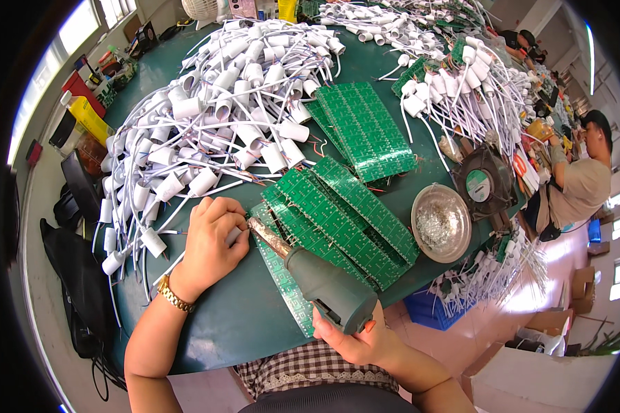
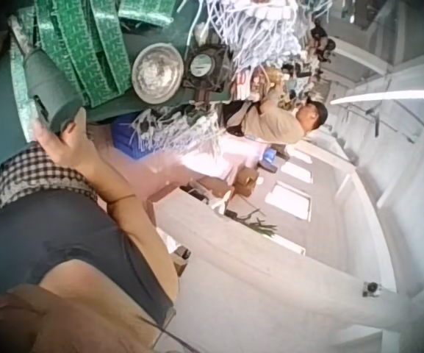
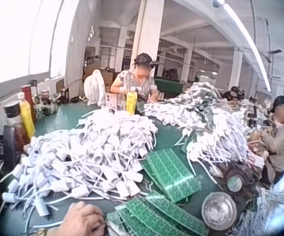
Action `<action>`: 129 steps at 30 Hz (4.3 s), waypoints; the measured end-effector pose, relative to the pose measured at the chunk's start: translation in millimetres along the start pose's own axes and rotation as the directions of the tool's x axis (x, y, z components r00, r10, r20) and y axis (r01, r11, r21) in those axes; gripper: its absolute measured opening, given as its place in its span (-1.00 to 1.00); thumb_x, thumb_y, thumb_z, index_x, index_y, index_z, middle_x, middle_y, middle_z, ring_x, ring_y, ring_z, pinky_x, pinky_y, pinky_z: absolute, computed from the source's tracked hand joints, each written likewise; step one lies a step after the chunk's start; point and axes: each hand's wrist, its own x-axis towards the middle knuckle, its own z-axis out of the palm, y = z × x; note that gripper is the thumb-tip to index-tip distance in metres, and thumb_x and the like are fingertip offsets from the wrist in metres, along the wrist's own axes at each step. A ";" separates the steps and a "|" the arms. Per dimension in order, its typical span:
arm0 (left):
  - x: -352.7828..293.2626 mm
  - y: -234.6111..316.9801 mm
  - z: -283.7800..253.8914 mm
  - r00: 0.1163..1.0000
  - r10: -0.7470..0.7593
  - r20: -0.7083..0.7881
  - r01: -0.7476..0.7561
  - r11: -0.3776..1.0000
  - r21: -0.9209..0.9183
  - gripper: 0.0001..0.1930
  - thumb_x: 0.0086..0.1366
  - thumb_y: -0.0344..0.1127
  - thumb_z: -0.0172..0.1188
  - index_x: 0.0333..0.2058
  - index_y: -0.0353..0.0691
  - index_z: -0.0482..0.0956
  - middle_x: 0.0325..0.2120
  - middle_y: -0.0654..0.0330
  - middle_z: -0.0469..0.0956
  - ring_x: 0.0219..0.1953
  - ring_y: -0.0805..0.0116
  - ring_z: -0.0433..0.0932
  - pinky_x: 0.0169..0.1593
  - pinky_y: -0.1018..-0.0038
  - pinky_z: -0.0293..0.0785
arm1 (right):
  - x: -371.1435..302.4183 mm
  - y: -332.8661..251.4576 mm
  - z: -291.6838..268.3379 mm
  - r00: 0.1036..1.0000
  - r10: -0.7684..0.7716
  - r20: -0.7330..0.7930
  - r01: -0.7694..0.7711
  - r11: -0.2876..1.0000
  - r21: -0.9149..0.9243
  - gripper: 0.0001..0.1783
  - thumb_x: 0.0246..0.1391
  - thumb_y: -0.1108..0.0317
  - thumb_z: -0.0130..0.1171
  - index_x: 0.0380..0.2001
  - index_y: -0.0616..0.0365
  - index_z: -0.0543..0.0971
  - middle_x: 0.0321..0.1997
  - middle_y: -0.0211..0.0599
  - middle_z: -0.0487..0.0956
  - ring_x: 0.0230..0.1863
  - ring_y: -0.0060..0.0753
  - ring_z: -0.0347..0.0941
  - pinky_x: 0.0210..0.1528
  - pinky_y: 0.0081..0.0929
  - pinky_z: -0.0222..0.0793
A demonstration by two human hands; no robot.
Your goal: The person arranges circuit boards on the table, then attaches wired plastic capsules to the circuit boards one by one using a glue gun.
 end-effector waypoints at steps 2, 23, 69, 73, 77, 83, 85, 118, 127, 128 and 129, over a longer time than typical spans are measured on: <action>0.4 0.5 -1.1 1.000 0.002 0.008 -0.002 1.000 0.014 -0.83 -0.11 -0.54 0.28 -0.52 -0.18 0.49 -0.30 0.29 0.47 -0.32 0.22 0.36 -0.20 0.33 0.29 | -1.9 -0.7 1.8 0.999 0.015 -0.039 -0.016 1.000 -0.017 -0.60 0.21 0.25 0.08 -0.01 0.32 0.38 -0.38 -0.20 0.52 -0.44 -0.47 0.48 -0.36 -0.47 0.45; -2.0 0.6 2.9 1.000 0.013 -0.021 -0.013 1.000 0.008 -0.79 -0.15 -0.55 0.29 -0.49 -0.17 0.50 -0.31 0.30 0.48 -0.27 0.24 0.36 -0.09 0.33 0.26 | -4.6 -2.5 7.9 0.992 -0.008 -0.129 0.000 0.998 -0.061 -0.58 0.18 0.25 0.12 -0.01 0.32 0.36 -0.44 -0.21 0.51 -0.51 -0.48 0.45 -0.45 -0.50 0.39; -2.9 -5.6 3.1 0.999 0.043 -0.024 -0.044 0.998 -0.055 -0.80 -0.17 -0.57 0.26 -0.50 -0.19 0.50 -0.33 0.23 0.49 -0.32 0.18 0.37 -0.18 0.35 0.35 | -39.0 27.3 -20.7 0.869 -0.067 -0.490 0.244 0.920 0.307 -0.46 0.20 0.04 0.00 0.08 0.20 0.26 -0.46 -0.16 0.41 -0.58 -0.31 0.40 -0.50 -0.39 0.45; -3.6 -4.6 -2.9 0.995 0.087 0.051 -0.089 0.995 0.048 -0.79 -0.11 -0.52 0.27 -0.43 -0.20 0.50 -0.31 0.22 0.48 -0.29 0.19 0.39 -0.17 0.35 0.34 | -39.4 26.9 -18.9 0.865 -0.084 -0.495 0.264 0.915 0.305 -0.46 0.21 0.04 -0.01 0.08 0.21 0.26 -0.46 -0.17 0.40 -0.57 -0.34 0.38 -0.48 -0.38 0.46; 2.1 14.7 -29.1 0.962 0.224 0.153 -0.259 0.929 0.265 -0.74 -0.05 -0.42 0.30 -0.34 -0.22 0.48 -0.30 0.21 0.47 -0.24 0.19 0.41 -0.15 0.33 0.34 | -40.4 28.1 -21.5 0.859 -0.108 -0.500 0.284 0.914 0.290 -0.47 0.21 0.04 -0.01 0.08 0.21 0.26 -0.45 -0.17 0.41 -0.57 -0.34 0.38 -0.50 -0.39 0.46; -12.0 46.6 -69.4 0.753 -0.479 0.452 0.172 0.806 0.566 -0.72 0.00 -0.34 0.32 -0.36 -0.22 0.41 -0.46 0.11 0.51 -0.46 0.19 0.59 -0.42 0.35 0.49 | -40.3 25.5 -25.2 0.833 -0.142 -0.535 0.311 0.920 0.240 -0.47 0.21 0.05 0.00 0.07 0.21 0.25 -0.45 -0.18 0.41 -0.57 -0.36 0.38 -0.54 -0.42 0.47; -20.4 38.8 -62.4 0.798 -0.422 0.431 0.097 0.795 0.599 -0.73 -0.01 -0.38 0.31 -0.34 -0.24 0.42 -0.54 0.13 0.51 -0.52 0.18 0.61 -0.48 0.37 0.49 | -36.9 25.0 -24.5 0.844 -0.139 -0.518 0.299 0.924 0.239 -0.47 0.20 0.04 0.01 0.06 0.20 0.25 -0.46 -0.18 0.41 -0.58 -0.37 0.38 -0.53 -0.42 0.47; 137.8 -88.3 -101.5 0.869 -0.493 0.042 0.464 0.841 0.277 -0.62 0.04 -0.31 0.38 -0.23 -0.34 0.44 -0.37 0.05 0.58 -0.32 0.23 0.59 -0.21 0.37 0.55 | -70.3 28.1 -38.1 0.828 -0.199 -0.524 0.323 0.934 0.156 -0.44 0.18 0.07 0.09 0.10 0.22 0.27 -0.38 -0.14 0.44 -0.47 -0.34 0.43 -0.42 -0.32 0.52; 110.3 -109.9 -177.8 0.755 -0.579 -0.309 0.232 0.676 -0.700 -0.56 0.23 -0.12 0.34 -0.08 -0.29 0.43 -0.28 0.19 0.59 -0.32 0.41 0.60 -0.31 0.58 0.46 | -58.1 26.7 -35.8 0.858 -0.203 -0.472 0.328 0.924 0.198 -0.43 0.17 0.08 0.14 0.09 0.24 0.28 -0.39 -0.13 0.46 -0.45 -0.30 0.46 -0.38 -0.31 0.52; 102.7 -120.8 -187.8 0.799 -0.494 -0.342 0.162 0.725 -0.669 -0.60 0.25 -0.10 0.31 -0.13 -0.28 0.46 -0.30 0.17 0.60 -0.36 0.44 0.58 -0.34 0.59 0.44 | -57.6 28.6 -35.2 0.862 -0.208 -0.462 0.332 0.921 0.205 -0.42 0.17 0.08 0.15 0.09 0.24 0.27 -0.39 -0.13 0.46 -0.45 -0.30 0.47 -0.37 -0.31 0.52; 92.6 -131.0 -197.9 0.835 -0.406 -0.372 0.090 0.768 -0.634 -0.63 0.27 -0.08 0.29 -0.17 -0.27 0.48 -0.31 0.16 0.60 -0.41 0.46 0.56 -0.38 0.61 0.41 | -56.9 29.5 -33.4 0.865 -0.206 -0.458 0.331 0.920 0.210 -0.42 0.17 0.08 0.15 0.09 0.24 0.27 -0.39 -0.13 0.46 -0.45 -0.30 0.47 -0.37 -0.31 0.52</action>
